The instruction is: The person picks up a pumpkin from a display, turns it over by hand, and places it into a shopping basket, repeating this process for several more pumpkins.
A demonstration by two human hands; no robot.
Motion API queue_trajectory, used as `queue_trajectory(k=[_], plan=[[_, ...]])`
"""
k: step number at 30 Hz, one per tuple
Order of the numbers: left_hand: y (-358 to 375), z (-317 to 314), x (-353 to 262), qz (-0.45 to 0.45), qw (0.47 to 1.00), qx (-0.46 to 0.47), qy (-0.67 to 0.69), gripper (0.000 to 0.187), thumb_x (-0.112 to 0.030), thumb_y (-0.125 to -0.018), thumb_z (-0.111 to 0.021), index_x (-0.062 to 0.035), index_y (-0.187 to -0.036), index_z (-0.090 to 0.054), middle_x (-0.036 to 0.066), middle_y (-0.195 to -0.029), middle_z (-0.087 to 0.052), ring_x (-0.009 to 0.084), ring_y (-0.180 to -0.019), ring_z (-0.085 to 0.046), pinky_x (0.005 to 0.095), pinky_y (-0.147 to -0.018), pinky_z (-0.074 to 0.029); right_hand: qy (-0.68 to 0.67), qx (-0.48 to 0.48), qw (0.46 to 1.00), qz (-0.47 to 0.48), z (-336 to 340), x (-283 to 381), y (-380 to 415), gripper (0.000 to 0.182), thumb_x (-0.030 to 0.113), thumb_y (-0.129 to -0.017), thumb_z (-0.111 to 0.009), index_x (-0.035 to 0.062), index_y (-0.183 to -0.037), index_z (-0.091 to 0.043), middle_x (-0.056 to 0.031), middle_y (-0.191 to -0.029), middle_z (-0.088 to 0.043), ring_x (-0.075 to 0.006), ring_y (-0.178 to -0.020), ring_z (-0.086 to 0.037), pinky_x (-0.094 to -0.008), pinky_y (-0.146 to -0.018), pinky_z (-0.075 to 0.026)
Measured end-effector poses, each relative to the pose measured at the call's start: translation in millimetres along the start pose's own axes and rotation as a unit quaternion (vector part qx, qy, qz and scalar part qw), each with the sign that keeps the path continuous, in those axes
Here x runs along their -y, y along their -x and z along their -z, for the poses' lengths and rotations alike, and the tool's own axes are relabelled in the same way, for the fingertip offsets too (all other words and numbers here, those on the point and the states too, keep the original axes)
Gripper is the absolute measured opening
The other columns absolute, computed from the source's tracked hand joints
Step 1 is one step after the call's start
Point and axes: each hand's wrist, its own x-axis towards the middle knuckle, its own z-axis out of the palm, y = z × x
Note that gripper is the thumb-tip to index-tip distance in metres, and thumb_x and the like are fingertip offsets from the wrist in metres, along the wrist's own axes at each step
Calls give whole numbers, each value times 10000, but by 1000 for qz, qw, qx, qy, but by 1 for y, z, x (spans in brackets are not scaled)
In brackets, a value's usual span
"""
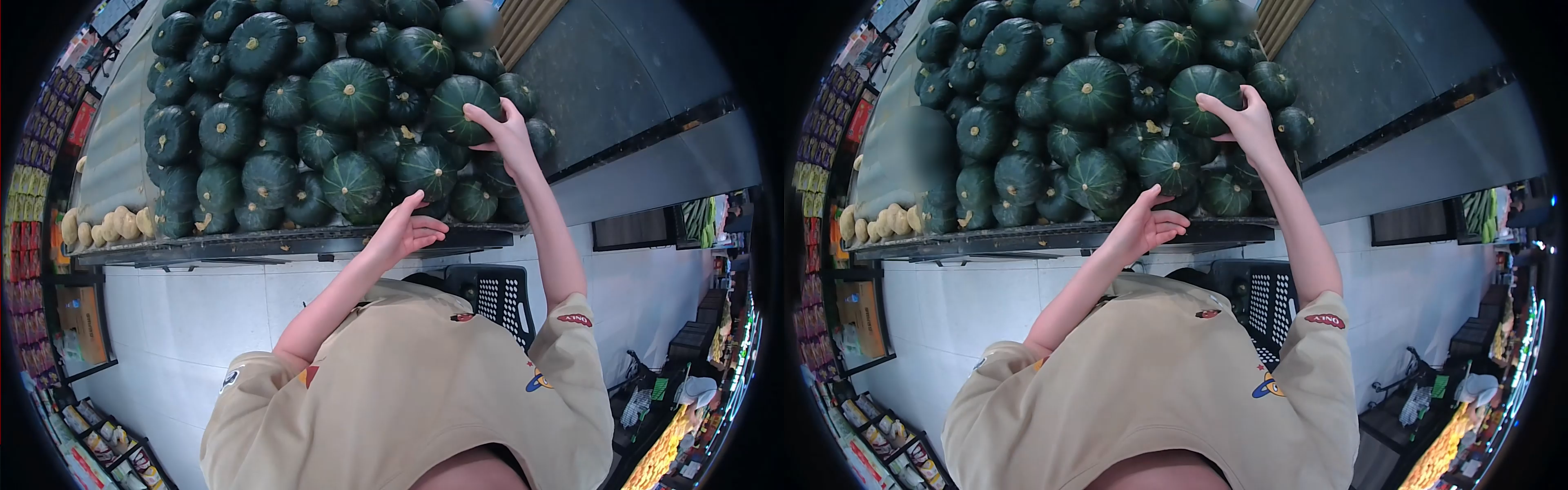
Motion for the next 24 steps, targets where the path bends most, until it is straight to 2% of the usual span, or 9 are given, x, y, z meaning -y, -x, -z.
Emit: queue_trajectory(k=[4,9,15,18,22,24], plan=[[-3,6,1,-17,999,30,16,592,-462,-879,-477,-2,-1216,-319,230,-893,-614,227,-779,-629,261,-717,-507,4,7,1000,6,-5,2,-5,561,329,-675,-756,0,-1044,-491,-82,-950,-581,-141,-857,-610,-301,-622,-554],[-6,9,3,-9,999,35,23,554,-457,-878,-482,-19,-1190,-348,221,-887,-622,227,-789,-632,265,-732,-511,-12,41,998,-39,-7,2,-6,600,332,-667,-759,-11,-1070,-477,-91,-951,-585,-152,-875,-611,-313,-633,-560],[-11,4,-1,-5,999,29,19,553,-457,-884,-473,-18,-1196,-349,217,-899,-628,209,-797,-630,261,-735,-510,38,19,998,-45,-19,3,-6,729,364,-661,-752,-74,-1144,-426,-133,-1025,-572,-173,-906,-609,-305,-620,-562],[-11,1,0,-17,1000,19,17,495,-443,-895,-448,-17,-1144,-408,228,-904,-622,211,-789,-635,247,-728,-527,51,3,997,-51,-20,-4,-13,783,383,-654,-749,-101,-1162,-400,-140,-1025,-576,-179,-915,-606,-304,-619,-562],[-13,2,0,-19,999,28,32,509,-459,-890,-448,-21,-1147,-417,220,-908,-622,207,-800,-632,246,-728,-526,50,8,997,-60,-19,-2,-16,775,394,-655,-744,-101,-1155,-418,-140,-1009,-586,-184,-923,-604,-303,-615,-562],[-14,0,-1,-18,999,29,35,523,-469,-888,-444,-21,-1156,-417,218,-911,-621,208,-805,-630,247,-728,-526,36,73,994,-69,-16,4,-16,764,396,-652,-745,-102,-1145,-441,-150,-1004,-590,-190,-939,-597,-299,-615,-561]])
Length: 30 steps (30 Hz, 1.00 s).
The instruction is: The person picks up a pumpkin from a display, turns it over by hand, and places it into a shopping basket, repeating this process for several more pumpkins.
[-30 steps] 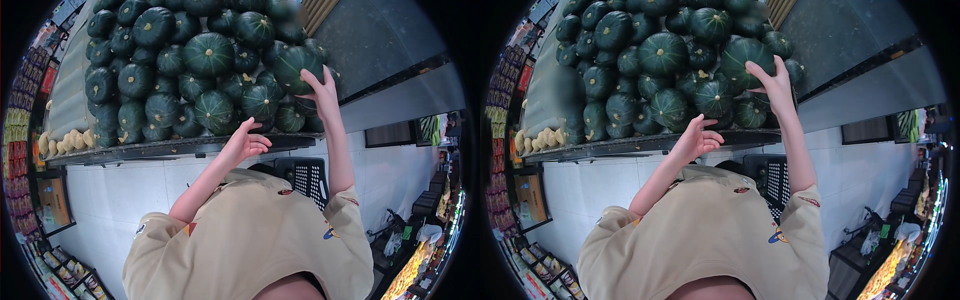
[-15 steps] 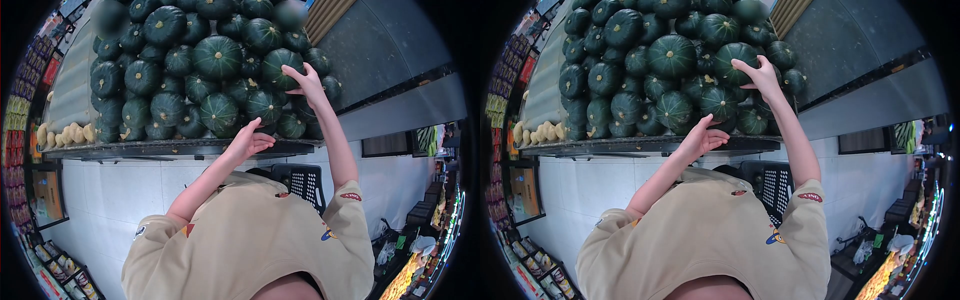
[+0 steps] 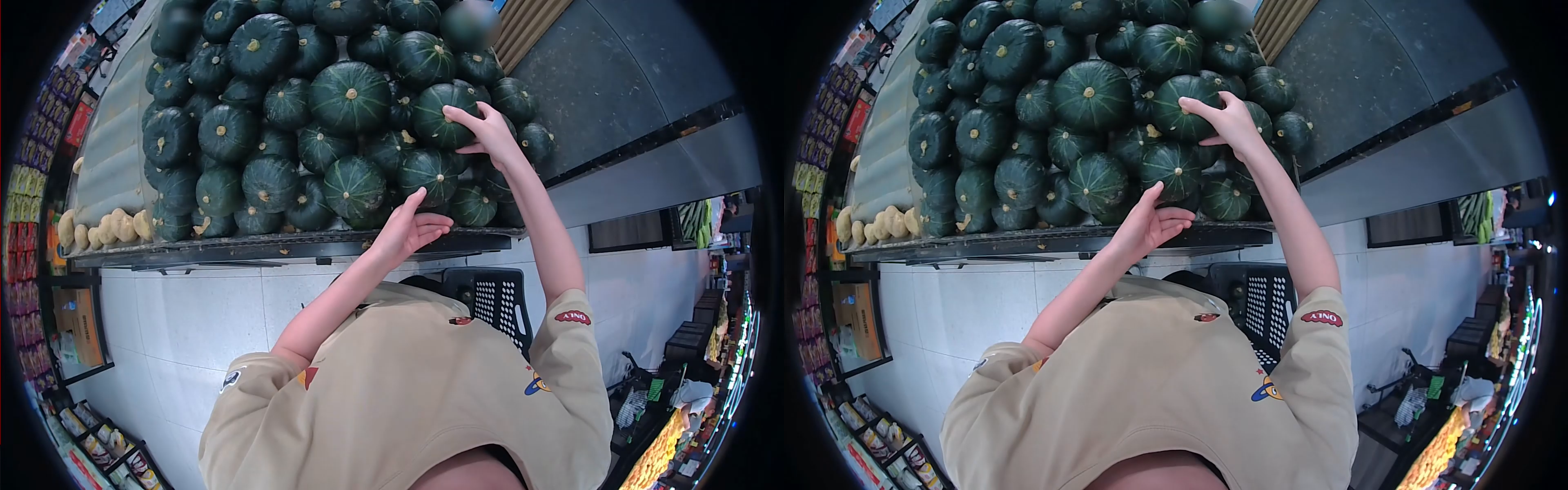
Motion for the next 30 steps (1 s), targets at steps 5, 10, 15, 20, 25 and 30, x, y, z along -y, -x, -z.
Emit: queue_trajectory(k=[5,10,15,20,25,30], plan=[[1,-4,-2,31,991,26,124,613,-531,-881,-412,-26,-1229,-388,235,-1002,-574,231,-854,-607,273,-764,-522,28,28,999,-22,-2,-5,-5,721,418,-656,-732,-81,-1116,-489,-142,-996,-601,-190,-928,-600,-307,-626,-559],[3,-9,5,40,989,15,139,634,-553,-879,-399,-42,-1253,-377,248,-1049,-546,234,-898,-581,295,-816,-501,133,20,991,-4,-15,-9,-12,814,488,-617,-730,-73,-1159,-498,-158,-1047,-596,-190,-918,-604,-315,-671,-535],[5,-9,4,29,990,18,133,639,-551,-880,-401,-34,-1256,-374,246,-1054,-541,230,-900,-572,298,-835,-489,239,-37,967,76,-11,-20,-21,832,527,-611,-719,-66,-1156,-508,-183,-1015,-603,-209,-883,-605,-305,-742,-487],[3,-4,6,46,984,26,171,702,-565,-861,-424,19,-1246,-367,238,-1059,-528,231,-895,-566,291,-819,-497,317,-113,934,120,4,-20,-16,682,566,-655,-682,2,-1025,-580,-115,-830,-606,-219,-790,-595,-333,-729,-474],[2,-3,6,64,977,30,200,753,-588,-834,-448,45,-1233,-371,233,-1077,-512,239,-905,-560,284,-813,-501,243,-106,953,148,3,-31,-5,562,460,-717,-680,8,-1028,-562,-104,-849,-597,-213,-773,-586,-313,-712,-472],[1,1,11,83,970,40,224,761,-593,-828,-451,49,-1230,-375,233,-1085,-505,248,-926,-549,290,-835,-490,234,-167,925,250,-6,-26,32,407,293,-757,-681,24,-1027,-541,-103,-919,-562,-193,-829,-561,-287,-718,-462]])
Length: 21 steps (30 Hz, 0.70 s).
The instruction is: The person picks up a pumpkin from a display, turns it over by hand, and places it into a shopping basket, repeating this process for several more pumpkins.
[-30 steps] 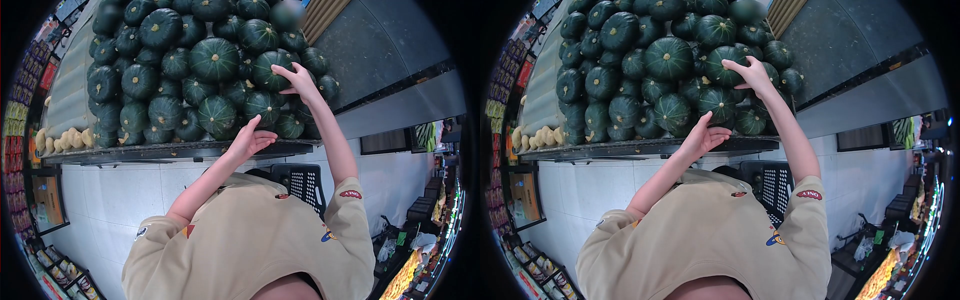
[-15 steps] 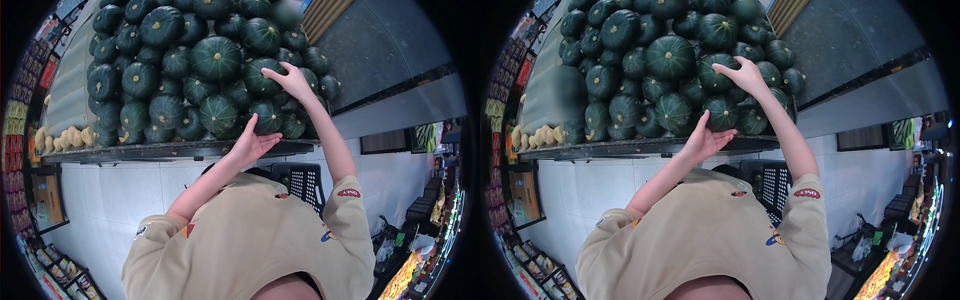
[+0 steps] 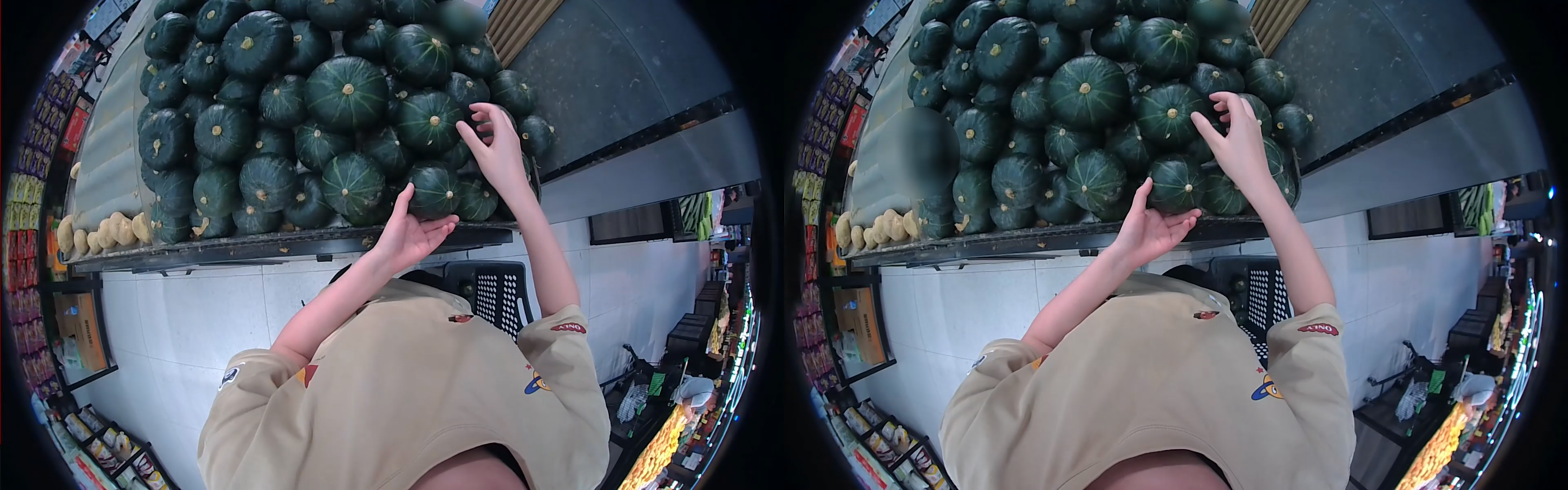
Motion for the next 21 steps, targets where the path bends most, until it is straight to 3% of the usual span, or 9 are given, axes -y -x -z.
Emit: queue_trajectory(k=[2,7,12,16,21], plan=[[0,1,2,-8,1000,12,-22,748,-587,-835,-442,42,-1234,-376,230,-1077,-507,247,-945,-539,300,-867,-470,-10,45,999,-12,6,17,21,373,232,-748,-679,31,-1026,-532,-99,-949,-545,-185,-885,-548,-294,-740,-461],[2,-1,4,-17,999,-4,-51,731,-586,-845,-417,16,-1256,-363,176,-1144,-485,223,-1024,-503,316,-948,-404,61,149,986,38,0,23,67,557,273,-704,-705,52,-1160,-473,-146,-1106,-473,-319,-1031,-496,-387,-876,-428],[3,-4,6,-28,997,-6,-68,708,-585,-860,-383,-36,-1303,-325,73,-1230,-451,176,-1134,-447,331,-1014,-332,74,212,975,-7,-6,18,75,845,263,-568,-765,106,-1287,-349,-173,-1151,-433,-358,-1009,-516,-414,-834,-461],[3,-1,7,-21,997,-1,-75,686,-574,-871,-365,-51,-1312,-316,67,-1258,-432,178,-1151,-437,329,-1011,-334,111,191,975,4,-13,18,77,856,249,-533,-768,117,-1269,-351,-183,-1120,-447,-363,-938,-554,-411,-781,-487],[12,-10,12,-39,988,1,-148,638,-559,-888,-334,-93,-1322,-303,60,-1283,-412,188,-1162,-430,331,-996,-347,73,154,985,11,-6,20,80,835,246,-510,-776,97,-1223,-367,-177,-1100,-463,-345,-959,-552,-406,-802,-475]])
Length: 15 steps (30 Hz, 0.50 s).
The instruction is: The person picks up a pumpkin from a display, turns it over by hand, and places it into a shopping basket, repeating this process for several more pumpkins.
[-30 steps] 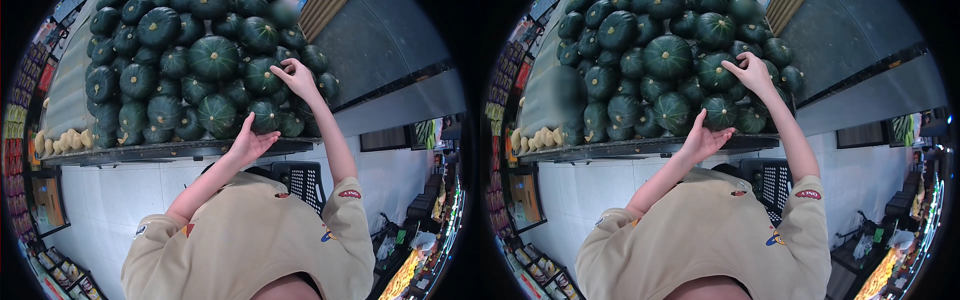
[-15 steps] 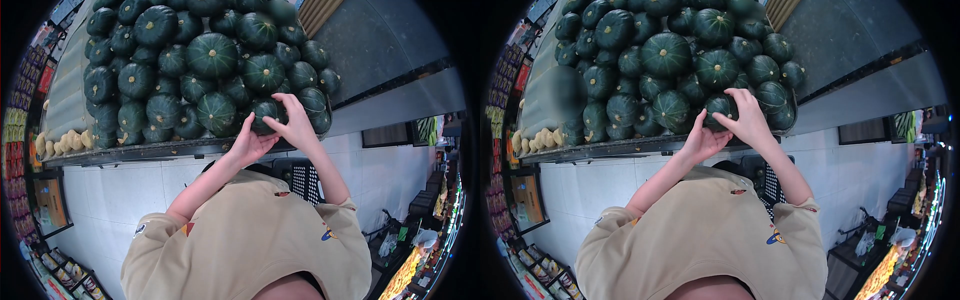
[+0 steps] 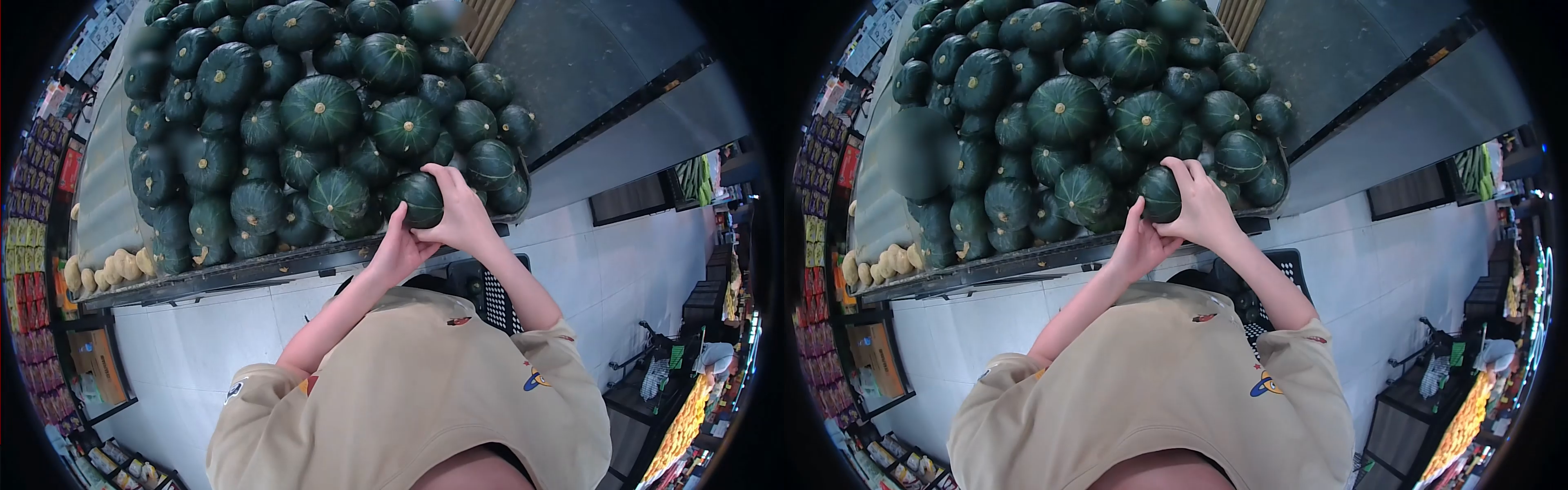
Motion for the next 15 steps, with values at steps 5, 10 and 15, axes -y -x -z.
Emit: queue_trajectory(k=[5,10,15], plan=[[3,4,-3,-56,992,50,-97,607,-525,-899,-329,-71,-1302,-309,154,-1161,-512,225,-1035,-527,327,-939,-389,-147,-80,986,-16,38,4,-7,793,198,-526,-785,80,-1176,-347,-173,-1052,-514,-302,-974,-554,-362,-848,-448],[7,5,-7,-81,987,27,-133,601,-486,-904,-330,-26,-1289,-303,190,-1010,-575,225,-950,-555,306,-885,-419,-212,-152,964,-43,81,-7,-40,785,211,-570,-779,49,-1170,-300,-153,-1041,-534,-219,-963,-550,-344,-835,-446],[9,14,-5,-81,986,31,-145,516,-436,-909,-338,-25,-1219,-373,161,-997,-580,206,-939,-551,297,-876,-415,-243,-221,943,-49,93,-59,-100,785,259,-595,-793,21,-1200,-352,-148,-1076,-527,-221,-1008,-531,-339,-867,-433]])
